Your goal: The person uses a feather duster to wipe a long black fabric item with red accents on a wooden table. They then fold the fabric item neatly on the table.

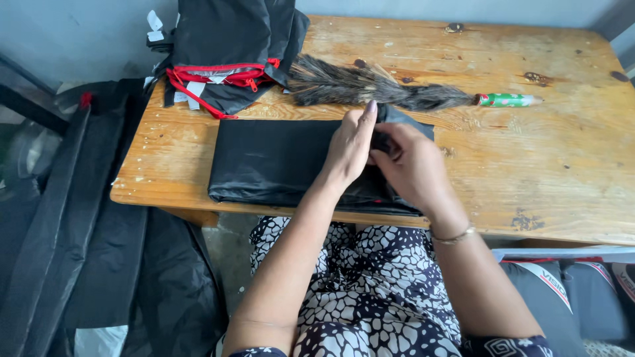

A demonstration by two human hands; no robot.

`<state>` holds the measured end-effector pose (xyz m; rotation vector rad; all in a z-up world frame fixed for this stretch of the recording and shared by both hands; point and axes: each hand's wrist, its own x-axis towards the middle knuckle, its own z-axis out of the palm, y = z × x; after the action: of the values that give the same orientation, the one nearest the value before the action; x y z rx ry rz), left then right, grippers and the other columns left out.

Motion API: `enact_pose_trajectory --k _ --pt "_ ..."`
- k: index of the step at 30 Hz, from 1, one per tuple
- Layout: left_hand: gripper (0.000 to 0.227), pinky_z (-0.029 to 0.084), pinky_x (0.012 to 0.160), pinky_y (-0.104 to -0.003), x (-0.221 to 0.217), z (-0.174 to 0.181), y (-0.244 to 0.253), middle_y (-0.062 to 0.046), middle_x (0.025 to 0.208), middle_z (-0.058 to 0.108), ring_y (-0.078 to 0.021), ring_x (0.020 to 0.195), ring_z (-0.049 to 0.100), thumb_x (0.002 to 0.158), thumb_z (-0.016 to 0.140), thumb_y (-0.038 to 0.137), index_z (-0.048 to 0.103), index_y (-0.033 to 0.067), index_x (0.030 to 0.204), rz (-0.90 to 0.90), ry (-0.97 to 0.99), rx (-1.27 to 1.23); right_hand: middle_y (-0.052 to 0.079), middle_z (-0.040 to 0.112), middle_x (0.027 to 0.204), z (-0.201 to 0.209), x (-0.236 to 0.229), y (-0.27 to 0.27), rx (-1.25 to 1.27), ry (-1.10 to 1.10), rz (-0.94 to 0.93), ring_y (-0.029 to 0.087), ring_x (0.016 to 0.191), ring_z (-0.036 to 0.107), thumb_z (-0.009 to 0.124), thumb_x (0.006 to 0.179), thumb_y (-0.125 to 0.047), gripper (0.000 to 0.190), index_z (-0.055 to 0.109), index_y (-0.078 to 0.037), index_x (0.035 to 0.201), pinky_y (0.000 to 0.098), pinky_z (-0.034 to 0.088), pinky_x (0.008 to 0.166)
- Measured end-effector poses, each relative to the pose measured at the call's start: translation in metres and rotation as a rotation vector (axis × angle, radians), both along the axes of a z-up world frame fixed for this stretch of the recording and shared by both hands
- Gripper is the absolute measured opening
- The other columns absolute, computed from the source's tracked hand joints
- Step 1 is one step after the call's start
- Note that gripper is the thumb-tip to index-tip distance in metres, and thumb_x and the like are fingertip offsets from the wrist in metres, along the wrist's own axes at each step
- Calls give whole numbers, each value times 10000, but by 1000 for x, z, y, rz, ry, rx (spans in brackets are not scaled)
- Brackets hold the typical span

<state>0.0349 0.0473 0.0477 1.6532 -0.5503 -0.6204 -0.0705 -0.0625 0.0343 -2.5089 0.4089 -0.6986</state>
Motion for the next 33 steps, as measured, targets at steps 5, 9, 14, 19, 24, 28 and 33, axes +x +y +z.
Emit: enact_pose_trajectory --k 5,9,14,19,24,28,33 --pt "900 505 1041 -540 5 7 8 -251 1307 642 -441 1232 628 862 441 788 468 85 1424 82 -236 300 56 631 834 -31 17 7 -172 29 -22 356 832 691 767 842 -362 241 676 -181 973 471 562 699" --pt "858 552 971 -563 13 13 7 -263 1263 665 -467 1182 656 858 592 620 432 37 1468 71 -356 484 49 662 857 -22 4 28 -214 51 85 357 858 702 766 791 -392 272 667 -168 906 480 564 700" --pt "497 567 952 -547 55 -49 -18 -189 1152 708 -422 1150 678 881 668 330 587 59 1291 129 -468 533 147 749 1073 9 -23 50 -110 -82 267 383 1069 713 768 859 -262 355 736 -29 1125 457 575 864" --pt "353 600 881 -526 50 -59 -12 -198 1100 713 -420 1076 708 920 571 210 652 53 1226 124 -548 474 174 733 1178 12 -49 25 34 -269 255 440 1230 643 688 967 -244 309 740 -51 1202 527 506 1023" --pt "513 588 892 -599 20 -19 10 -356 1209 637 -534 1124 661 978 498 16 427 -47 1483 62 -549 322 283 534 1508 -8 -52 -33 -65 -64 -81 505 1437 357 457 1146 -241 458 534 20 1514 583 346 1149" --pt "523 592 880 -620 20 -17 13 -397 1239 601 -568 1125 646 990 468 -5 384 -32 1506 27 -496 317 419 275 1591 -6 -39 -19 132 191 -62 615 1469 150 278 1134 -336 638 306 132 1566 646 142 1219" --pt "365 551 934 -579 43 -59 5 -341 1170 661 -508 1146 654 986 445 78 545 -34 1320 59 -550 250 246 -17 1709 -17 -20 -10 14 410 -93 449 1561 -31 225 1113 -503 737 66 -33 1658 561 26 1276"
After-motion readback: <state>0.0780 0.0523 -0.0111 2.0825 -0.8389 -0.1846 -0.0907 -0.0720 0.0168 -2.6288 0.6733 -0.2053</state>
